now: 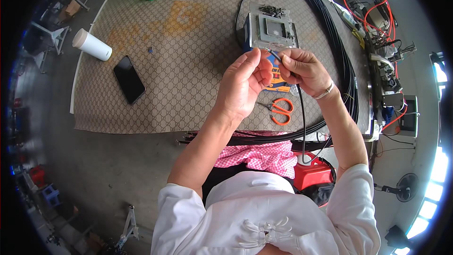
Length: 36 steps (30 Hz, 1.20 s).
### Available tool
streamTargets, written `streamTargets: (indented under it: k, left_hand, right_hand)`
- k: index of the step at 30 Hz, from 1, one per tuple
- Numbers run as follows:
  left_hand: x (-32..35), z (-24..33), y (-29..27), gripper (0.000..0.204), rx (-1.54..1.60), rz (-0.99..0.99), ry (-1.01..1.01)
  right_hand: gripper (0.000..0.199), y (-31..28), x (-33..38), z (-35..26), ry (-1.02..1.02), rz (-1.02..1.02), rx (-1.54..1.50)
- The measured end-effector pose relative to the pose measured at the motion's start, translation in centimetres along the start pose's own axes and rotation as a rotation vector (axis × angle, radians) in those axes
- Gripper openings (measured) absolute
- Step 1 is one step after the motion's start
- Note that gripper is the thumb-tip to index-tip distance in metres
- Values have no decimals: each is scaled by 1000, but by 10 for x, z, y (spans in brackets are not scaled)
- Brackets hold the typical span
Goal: Manually assemble, trim, and test black electronic cables using a specialized testing machine and scissors.
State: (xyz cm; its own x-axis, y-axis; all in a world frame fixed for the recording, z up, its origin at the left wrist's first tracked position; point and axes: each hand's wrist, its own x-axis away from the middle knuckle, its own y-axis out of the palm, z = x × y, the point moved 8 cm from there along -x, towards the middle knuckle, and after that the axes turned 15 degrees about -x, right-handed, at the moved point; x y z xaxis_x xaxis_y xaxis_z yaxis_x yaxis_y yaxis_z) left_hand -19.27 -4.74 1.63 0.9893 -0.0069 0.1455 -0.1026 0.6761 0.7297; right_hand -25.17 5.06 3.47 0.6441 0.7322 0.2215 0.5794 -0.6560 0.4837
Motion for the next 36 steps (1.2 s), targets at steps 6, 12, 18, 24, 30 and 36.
streamTargets:
  k: [6, 12, 18, 24, 30, 36]
  left_hand:
    - [-1, -4, -2, 22, 47, -16, -39]
    - [0, -4, -5, 23, 72, -18, -37]
    - [9, -18, -23, 21, 50, 52, -104]
    - [16, -40, -37, 19, 58, 92, -171]
    - [19, -49, -47, 17, 54, 123, -204]
    - [19, -51, -50, 17, 59, 123, -211]
  right_hand:
    - [20, 5, 2, 2, 21, -2, 7]
    - [19, 4, 1, 0, 16, 48, -36]
    - [16, -31, -12, -31, -115, 206, 234]
    - [15, -70, -29, -47, -185, 481, 690]
    - [16, -91, -43, -42, -151, 585, 937]
    - [17, -88, -49, -37, -105, 587, 975]
